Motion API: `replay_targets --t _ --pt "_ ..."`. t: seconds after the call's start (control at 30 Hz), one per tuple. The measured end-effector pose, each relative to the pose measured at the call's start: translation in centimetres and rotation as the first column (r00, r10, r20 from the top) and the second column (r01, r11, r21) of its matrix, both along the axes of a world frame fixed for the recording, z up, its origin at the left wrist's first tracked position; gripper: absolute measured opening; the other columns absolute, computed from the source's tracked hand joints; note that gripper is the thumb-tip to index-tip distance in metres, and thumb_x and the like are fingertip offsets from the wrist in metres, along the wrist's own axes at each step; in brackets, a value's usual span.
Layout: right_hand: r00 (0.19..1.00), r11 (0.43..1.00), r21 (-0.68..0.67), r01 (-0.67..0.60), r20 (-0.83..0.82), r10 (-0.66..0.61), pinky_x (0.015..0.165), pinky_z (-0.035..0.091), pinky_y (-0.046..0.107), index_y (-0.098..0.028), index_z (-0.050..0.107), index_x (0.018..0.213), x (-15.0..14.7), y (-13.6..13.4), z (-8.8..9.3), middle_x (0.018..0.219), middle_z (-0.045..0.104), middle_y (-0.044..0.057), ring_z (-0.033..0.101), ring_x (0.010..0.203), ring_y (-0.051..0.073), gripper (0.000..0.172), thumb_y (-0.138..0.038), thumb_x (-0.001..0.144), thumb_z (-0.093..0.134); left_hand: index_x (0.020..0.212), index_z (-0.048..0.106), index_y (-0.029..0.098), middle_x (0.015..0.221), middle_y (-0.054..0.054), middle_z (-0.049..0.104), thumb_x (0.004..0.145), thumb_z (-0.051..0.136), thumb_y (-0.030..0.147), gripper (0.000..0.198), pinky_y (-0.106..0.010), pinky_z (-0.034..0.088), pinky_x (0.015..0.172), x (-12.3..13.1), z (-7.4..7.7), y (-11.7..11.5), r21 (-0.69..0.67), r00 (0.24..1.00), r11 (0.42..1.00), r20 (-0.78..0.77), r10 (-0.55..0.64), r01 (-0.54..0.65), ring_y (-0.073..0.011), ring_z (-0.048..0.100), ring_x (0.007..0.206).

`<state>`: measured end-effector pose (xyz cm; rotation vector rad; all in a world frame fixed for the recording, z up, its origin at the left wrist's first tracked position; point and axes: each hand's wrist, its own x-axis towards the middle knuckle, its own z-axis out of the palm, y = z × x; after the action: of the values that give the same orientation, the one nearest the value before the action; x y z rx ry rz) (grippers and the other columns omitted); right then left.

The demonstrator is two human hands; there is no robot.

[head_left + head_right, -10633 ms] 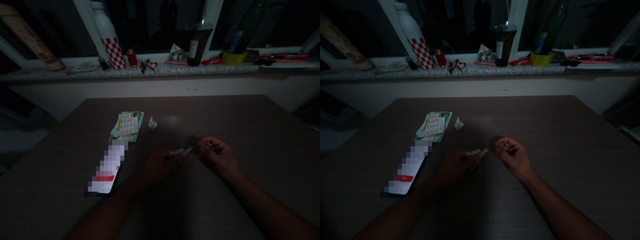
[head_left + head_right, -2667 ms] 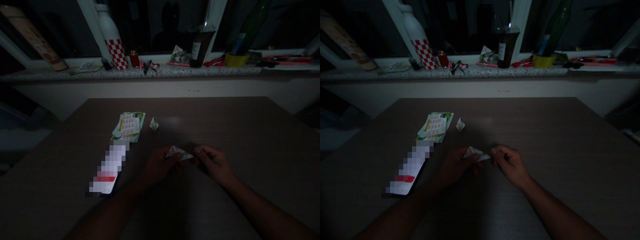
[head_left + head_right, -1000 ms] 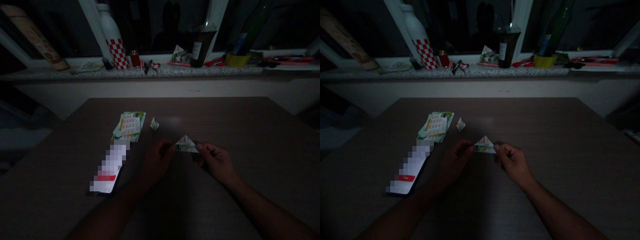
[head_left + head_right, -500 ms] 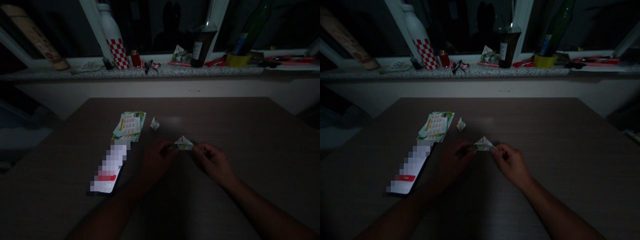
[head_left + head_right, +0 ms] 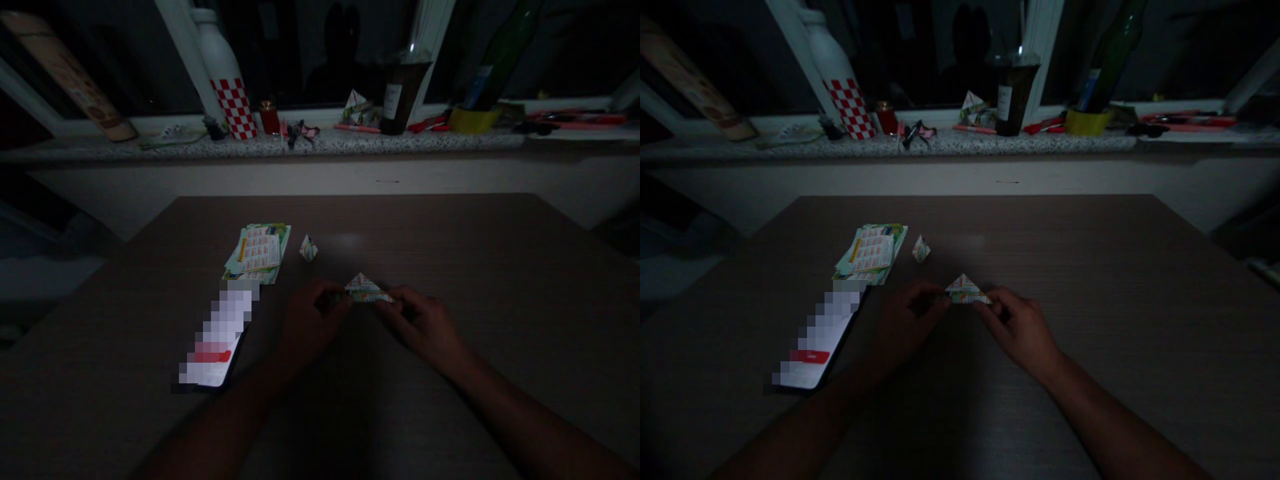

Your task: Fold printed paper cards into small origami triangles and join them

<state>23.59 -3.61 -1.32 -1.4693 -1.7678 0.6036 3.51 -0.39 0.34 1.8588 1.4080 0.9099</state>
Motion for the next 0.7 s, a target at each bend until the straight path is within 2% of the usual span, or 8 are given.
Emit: replay_targets --t 0.2,0.43,0.7 --pt "1.000 1.000 -0.001 0.002 -0.001 -0.002 0.044 0.038 0.021 -0.018 0.064 0.085 0.06 0.09 -0.19 0.054 0.053 -0.004 0.050 0.045 0.010 0.026 -0.042 0.088 0.054 0.091 0.066 0.018 0.084 -0.003 0.067 0.077 0.066 0.038 0.024 -0.029 0.048 0.065 0.12 -0.02 0.02 -0.038 1.000 0.999 -0.014 -0.015 0.014 -0.0168 0.061 0.073" --pt "0.999 0.999 0.026 -0.026 0.025 0.025 0.046 0.039 0.020 -0.017 0.066 0.089 0.12 0.06 -0.04 0.055 0.054 -0.004 0.050 0.045 0.009 0.024 -0.039 0.087 0.057 0.088 0.066 0.018 0.076 -0.002 0.066 0.078 0.065 0.037 0.022 -0.026 0.044 0.058 0.08 0.05 0.07 -0.087 1.000 0.996 0.017 0.008 -0.007 -0.0153 0.059 0.067" --pt "1.000 1.000 -0.021 -0.015 -0.003 0.015 0.046 0.040 0.021 -0.017 0.067 0.088 0.05 0.09 0.15 0.054 0.056 -0.003 0.052 0.046 0.011 0.027 -0.040 0.088 0.055 0.089 0.066 0.019 0.077 -0.002 0.067 0.076 0.067 0.041 0.026 -0.027 0.045 0.060 0.08 -0.18 0.08 -0.097 1.000 0.995 -0.007 -0.004 0.003 -0.0165 0.060 0.069"
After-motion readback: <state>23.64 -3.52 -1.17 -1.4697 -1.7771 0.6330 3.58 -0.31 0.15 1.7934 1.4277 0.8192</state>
